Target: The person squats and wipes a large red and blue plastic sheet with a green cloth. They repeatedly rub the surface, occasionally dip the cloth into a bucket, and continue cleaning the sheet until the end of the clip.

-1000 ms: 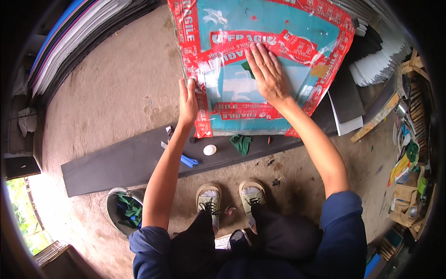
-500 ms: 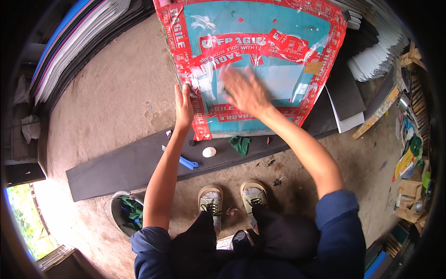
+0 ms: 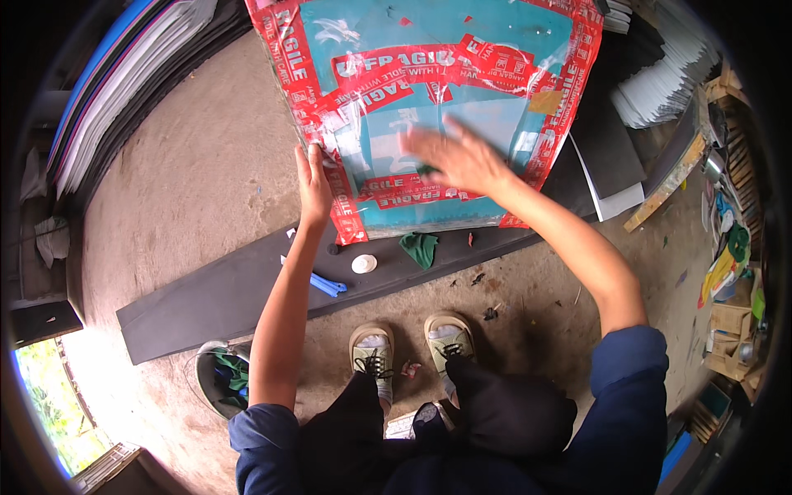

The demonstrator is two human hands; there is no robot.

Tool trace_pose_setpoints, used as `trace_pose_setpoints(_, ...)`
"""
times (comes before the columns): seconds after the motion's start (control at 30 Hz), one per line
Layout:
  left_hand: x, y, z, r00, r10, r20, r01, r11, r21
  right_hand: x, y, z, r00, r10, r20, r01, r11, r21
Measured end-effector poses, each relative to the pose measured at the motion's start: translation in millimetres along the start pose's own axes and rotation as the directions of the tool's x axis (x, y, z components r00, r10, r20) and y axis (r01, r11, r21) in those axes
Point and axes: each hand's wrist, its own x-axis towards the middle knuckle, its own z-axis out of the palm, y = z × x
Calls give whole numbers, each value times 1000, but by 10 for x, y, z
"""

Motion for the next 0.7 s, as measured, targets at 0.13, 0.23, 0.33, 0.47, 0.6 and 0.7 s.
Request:
trace_pose_setpoints(0.13,11,-86,-93,998,-44,-38,44,999,9,385,-49,-111,870,484,-96,-448,856,258)
trace_pose_setpoints(0.23,27,-73,-109,997,-48,54,48,999,-5,-72,-363,69,938,347,11,-344,923,174)
trace_pose_setpoints(0.33,48,-82,-85,998,-21,58,23,999,-41,-318,-394,92,964,253,84,-259,964,68)
trace_pose_setpoints(0.47,45,-55,-150,994,-80,70,84,994,-69,382,-227,-109,816,576,-51,-553,803,222)
trace_pose_setpoints(0.6,-21,23,-172,988,-144,58,145,989,-18,244,-402,-10,816,577,-34,-561,805,191)
trace_pose_setpoints(0.7,-18,99,-97,988,-113,106,113,994,3,-583,-708,354,839,544,-3,-534,825,183)
